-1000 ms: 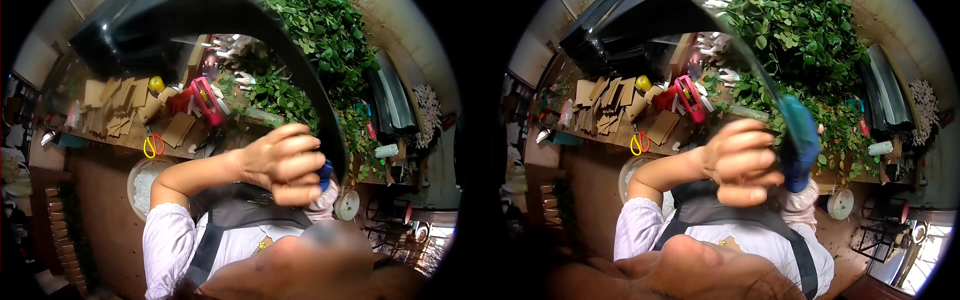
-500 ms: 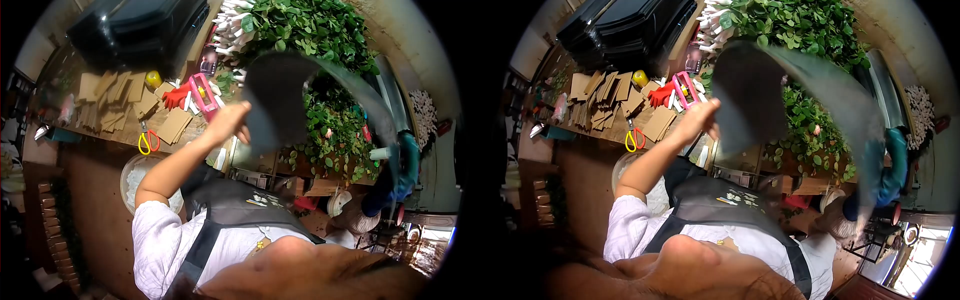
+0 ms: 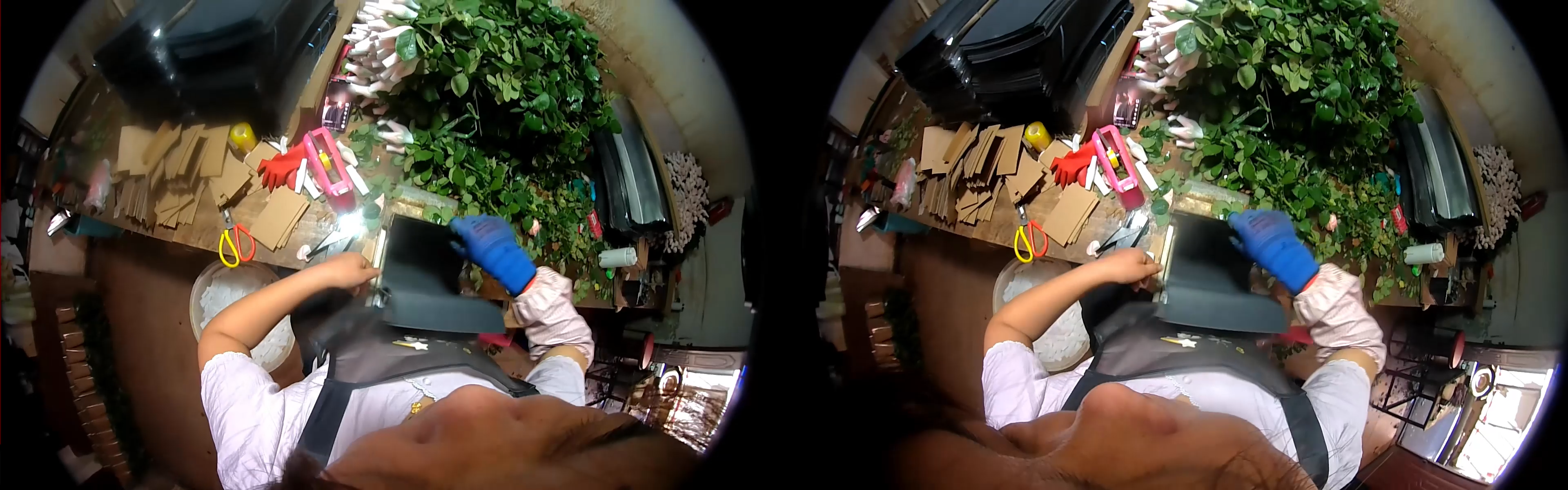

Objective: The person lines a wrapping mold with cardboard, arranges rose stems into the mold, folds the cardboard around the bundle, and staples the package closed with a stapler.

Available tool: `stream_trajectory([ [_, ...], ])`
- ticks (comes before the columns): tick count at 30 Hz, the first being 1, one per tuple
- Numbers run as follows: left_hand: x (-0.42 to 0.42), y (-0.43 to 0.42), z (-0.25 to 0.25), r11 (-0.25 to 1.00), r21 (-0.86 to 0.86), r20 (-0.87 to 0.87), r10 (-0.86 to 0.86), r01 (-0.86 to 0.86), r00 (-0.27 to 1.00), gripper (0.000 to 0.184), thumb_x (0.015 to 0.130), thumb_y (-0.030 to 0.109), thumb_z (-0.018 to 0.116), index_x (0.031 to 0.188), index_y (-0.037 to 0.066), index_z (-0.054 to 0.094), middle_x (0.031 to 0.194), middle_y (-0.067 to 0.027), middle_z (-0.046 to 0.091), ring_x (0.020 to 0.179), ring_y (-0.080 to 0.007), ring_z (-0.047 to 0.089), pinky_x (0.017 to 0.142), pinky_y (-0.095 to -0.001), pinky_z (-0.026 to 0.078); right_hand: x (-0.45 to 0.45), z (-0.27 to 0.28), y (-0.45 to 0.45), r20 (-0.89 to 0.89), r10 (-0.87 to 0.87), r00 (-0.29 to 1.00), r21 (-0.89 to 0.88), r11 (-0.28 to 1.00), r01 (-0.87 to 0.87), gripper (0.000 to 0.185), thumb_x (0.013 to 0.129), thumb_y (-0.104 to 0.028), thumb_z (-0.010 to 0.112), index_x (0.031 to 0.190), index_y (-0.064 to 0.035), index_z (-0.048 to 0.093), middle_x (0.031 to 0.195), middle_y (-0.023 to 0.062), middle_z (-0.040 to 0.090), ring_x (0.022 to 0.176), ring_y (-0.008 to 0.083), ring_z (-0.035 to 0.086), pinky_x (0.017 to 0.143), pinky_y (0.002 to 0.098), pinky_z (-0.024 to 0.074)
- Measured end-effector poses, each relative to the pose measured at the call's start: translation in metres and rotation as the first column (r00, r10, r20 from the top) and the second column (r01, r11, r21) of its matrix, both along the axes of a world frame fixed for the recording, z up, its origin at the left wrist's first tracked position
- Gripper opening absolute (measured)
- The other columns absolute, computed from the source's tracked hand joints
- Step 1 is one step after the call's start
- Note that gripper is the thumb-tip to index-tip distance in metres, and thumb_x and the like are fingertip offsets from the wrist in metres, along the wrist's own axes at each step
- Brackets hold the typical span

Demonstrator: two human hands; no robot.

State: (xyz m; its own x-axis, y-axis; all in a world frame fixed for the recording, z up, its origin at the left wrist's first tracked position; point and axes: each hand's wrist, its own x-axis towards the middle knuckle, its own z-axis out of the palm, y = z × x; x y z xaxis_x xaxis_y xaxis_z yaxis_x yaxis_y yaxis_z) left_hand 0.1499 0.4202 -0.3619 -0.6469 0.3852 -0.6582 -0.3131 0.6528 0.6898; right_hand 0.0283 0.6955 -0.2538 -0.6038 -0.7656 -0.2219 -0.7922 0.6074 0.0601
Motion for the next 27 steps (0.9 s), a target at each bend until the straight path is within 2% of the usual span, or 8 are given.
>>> stream_trajectory([
  [2,-0.011,0.01,-0.011,0.829,-0.536,-0.39,-0.409,0.157,0.825,0.032,0.096,0.034,0.057,0.089,0.007,0.074,0.096,-0.0202,0.074,0.089,-0.0361,0.072,0.076,-0.047,0.057,0.001,-0.007,-0.004,-0.028,-0.061,0.998,-0.032,0.998,0.061,0.026,0.09,-0.039,0.068,0.102,-0.0152,0.062,0.092,0.0095,0.069,0.085,0.0314,0.069,0.07,0.044,0.0545],
  [6,-0.041,0.057,-0.078,0.948,0.065,-0.84,-0.116,0.311,0.529,0.055,0.097,0.04,0.058,0.137,0.002,0.054,0.134,-0.0246,0.06,0.117,-0.0388,0.063,0.095,-0.0452,0.053,0.003,-0.019,0.005,-0.026,-0.102,0.994,-0.082,0.992,0.099,0.028,0.089,-0.039,0.068,0.104,-0.017,0.061,0.092,0.0093,0.068,0.083,0.0305,0.07,0.068,0.0443,0.054],
  [8,-0.037,0.074,-0.091,0.93,-0.212,-0.917,-0.295,0.299,0.267,0.074,0.097,0.052,0.054,0.148,-0.001,0.043,0.156,-0.0227,0.039,0.142,-0.0361,0.041,0.118,-0.0453,0.033,0.005,-0.023,0.009,-0.016,-0.112,0.994,-0.161,0.981,0.108,0.03,0.089,-0.04,0.068,0.108,-0.0182,0.062,0.092,0.0094,0.068,0.082,0.0302,0.069,0.067,0.0448,0.0536],
  [11,-0.037,0.077,-0.112,0.876,-0.429,-0.844,-0.476,0.222,0.246,0.09,0.093,0.068,0.045,0.154,0.003,0.036,0.163,-0.0169,0.029,0.154,-0.0289,0.018,0.126,-0.0454,0.005,0.018,-0.003,0.006,-0.256,-0.078,0.964,-0.571,0.817,-0.085,0.04,0.09,-0.032,0.07,0.125,-0.0127,0.064,0.098,0.0089,0.07,0.083,0.0291,0.069,0.071,0.0425,0.0541],
  [14,-0.036,0.077,-0.107,0.88,-0.431,-0.844,-0.472,0.201,0.255,0.09,0.093,0.069,0.046,0.154,0.003,0.037,0.162,-0.0172,0.031,0.153,-0.0293,0.02,0.126,-0.0451,0.007,0.034,0.039,0.024,0.348,0.062,0.935,-0.657,0.728,0.196,0.045,0.088,-0.031,0.075,0.127,-0.0115,0.066,0.115,0.0135,0.07,0.101,0.0308,0.068,0.085,0.0408,0.0548],
  [18,-0.036,0.077,-0.097,0.832,-0.516,-0.776,-0.555,0.206,0.298,0.093,0.093,0.071,0.043,0.156,0.003,0.032,0.164,-0.0124,0.031,0.154,-0.0256,0.021,0.126,-0.0425,0.009,0.016,-0.017,0.009,-0.163,-0.044,0.986,-0.572,0.818,-0.058,0.053,0.086,-0.034,0.075,0.132,-0.0125,0.061,0.113,0.0116,0.071,0.101,0.0318,0.068,0.088,0.0417,0.0538],
  [23,-0.042,0.078,-0.096,0.861,-0.476,-0.813,-0.509,0.181,0.284,0.09,0.094,0.069,0.042,0.154,0.003,0.035,0.163,-0.0132,0.031,0.153,-0.0255,0.022,0.125,-0.0431,0.011,-0.011,-0.07,-0.004,0.215,-0.182,0.96,-0.11,0.972,0.209,0.051,0.087,-0.034,0.071,0.131,-0.0122,0.057,0.125,0.014,0.064,0.113,0.0338,0.062,0.096,0.0464,0.0482],
  [27,-0.039,0.073,-0.105,0.844,-0.489,-0.785,-0.536,0.22,0.31,0.089,0.094,0.069,0.041,0.153,0.002,0.036,0.162,-0.0137,0.034,0.154,-0.0257,0.022,0.125,-0.0441,0.011,0.013,-0.034,-0.002,-0.153,-0.002,0.988,-0.554,0.828,-0.085,0.061,0.088,-0.04,0.07,0.138,-0.0101,0.054,0.135,0.0186,0.058,0.12,0.04,0.057,0.099,0.0482,0.0473],
])
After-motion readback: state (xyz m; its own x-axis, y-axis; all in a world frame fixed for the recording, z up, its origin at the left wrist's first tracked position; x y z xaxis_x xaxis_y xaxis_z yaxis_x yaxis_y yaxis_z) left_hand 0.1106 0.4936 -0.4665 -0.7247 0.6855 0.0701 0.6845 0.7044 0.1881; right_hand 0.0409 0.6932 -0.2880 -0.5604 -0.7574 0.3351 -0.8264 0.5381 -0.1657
